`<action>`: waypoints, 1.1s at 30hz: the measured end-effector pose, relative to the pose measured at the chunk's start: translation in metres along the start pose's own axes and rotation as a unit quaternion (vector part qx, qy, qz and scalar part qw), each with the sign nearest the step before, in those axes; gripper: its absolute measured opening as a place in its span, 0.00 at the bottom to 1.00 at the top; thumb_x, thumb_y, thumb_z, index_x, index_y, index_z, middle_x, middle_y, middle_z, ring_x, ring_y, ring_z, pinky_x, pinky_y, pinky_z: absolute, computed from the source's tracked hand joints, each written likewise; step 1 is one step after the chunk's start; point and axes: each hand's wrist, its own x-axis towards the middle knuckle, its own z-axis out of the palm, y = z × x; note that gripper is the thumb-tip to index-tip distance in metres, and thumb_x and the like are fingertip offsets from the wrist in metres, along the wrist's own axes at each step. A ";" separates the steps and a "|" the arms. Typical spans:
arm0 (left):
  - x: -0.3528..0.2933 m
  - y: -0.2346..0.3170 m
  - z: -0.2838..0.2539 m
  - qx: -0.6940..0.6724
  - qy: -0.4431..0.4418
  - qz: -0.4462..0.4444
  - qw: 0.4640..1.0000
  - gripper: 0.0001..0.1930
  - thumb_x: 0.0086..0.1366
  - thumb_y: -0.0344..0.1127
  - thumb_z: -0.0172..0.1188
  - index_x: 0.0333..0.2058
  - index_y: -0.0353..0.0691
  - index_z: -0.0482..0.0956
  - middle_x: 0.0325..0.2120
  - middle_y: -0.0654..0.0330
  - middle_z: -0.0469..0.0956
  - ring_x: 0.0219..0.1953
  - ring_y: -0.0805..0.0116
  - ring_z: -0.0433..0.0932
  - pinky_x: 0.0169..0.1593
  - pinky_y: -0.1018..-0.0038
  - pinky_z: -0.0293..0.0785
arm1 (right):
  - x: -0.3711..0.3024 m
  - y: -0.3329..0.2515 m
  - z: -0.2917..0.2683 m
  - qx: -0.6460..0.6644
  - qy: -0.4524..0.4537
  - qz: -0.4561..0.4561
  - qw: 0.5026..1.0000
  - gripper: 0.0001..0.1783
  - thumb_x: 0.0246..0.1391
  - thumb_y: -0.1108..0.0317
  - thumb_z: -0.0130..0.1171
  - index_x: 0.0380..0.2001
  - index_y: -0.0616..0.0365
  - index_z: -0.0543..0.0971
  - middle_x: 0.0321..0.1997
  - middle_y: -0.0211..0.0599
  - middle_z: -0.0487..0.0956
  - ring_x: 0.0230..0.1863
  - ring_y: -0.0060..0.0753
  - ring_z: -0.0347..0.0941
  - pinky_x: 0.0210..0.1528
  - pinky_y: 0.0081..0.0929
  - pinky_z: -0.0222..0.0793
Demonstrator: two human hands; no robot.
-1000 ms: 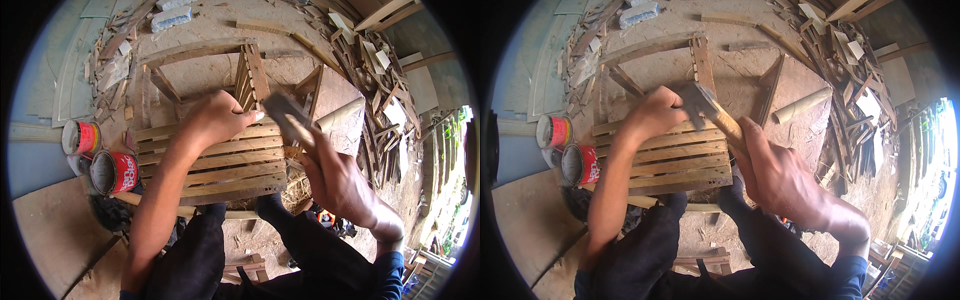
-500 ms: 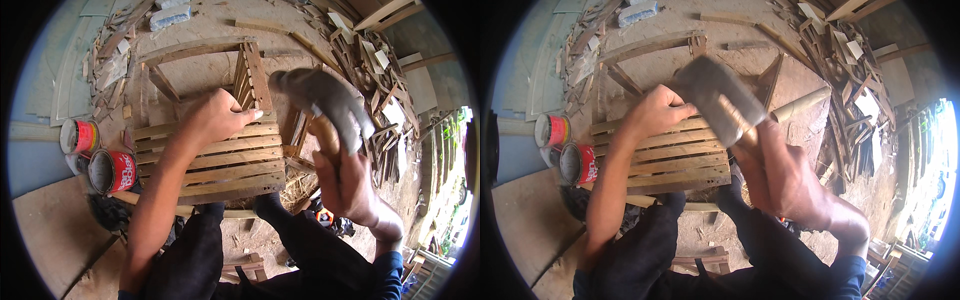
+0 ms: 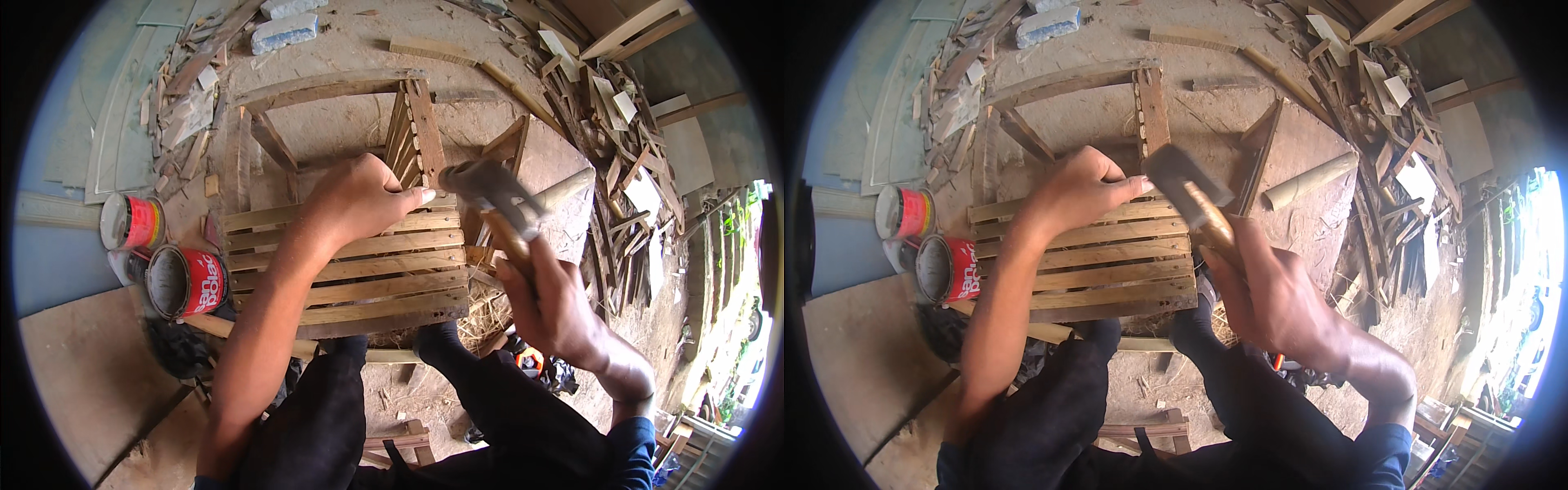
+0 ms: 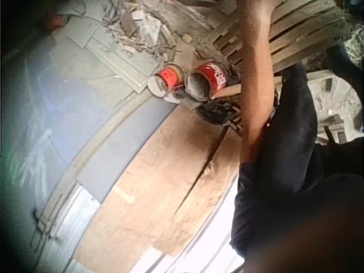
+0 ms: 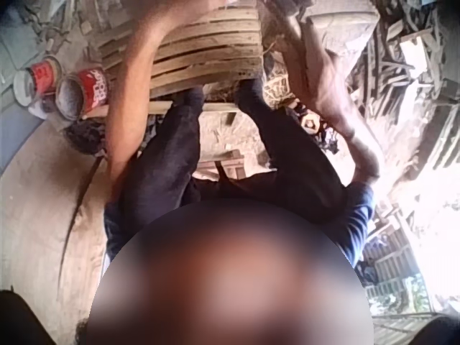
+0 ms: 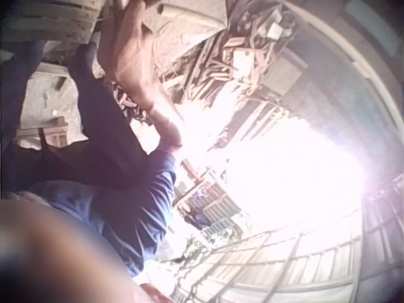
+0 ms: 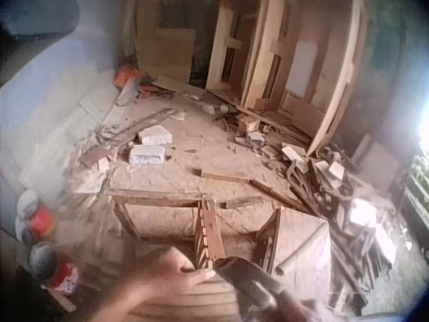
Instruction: The person is assembling a wooden crate by hammering nails into wooden slats. They use a hammer to secure the slats and a saw to cut a piece of wood to size.
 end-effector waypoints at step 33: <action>-0.004 0.001 0.003 0.000 0.042 0.035 0.998 0.25 0.63 0.52 0.67 0.19 0.34 0.83 0.11 0.51 0.72 0.15 0.65 0.69 0.26 0.63 0.68 | 0.006 0.002 0.003 -0.052 -0.018 0.070 0.996 0.14 0.67 0.68 0.53 0.47 0.70 0.67 0.18 0.56 0.76 0.20 0.60 0.79 0.20 0.50 0.71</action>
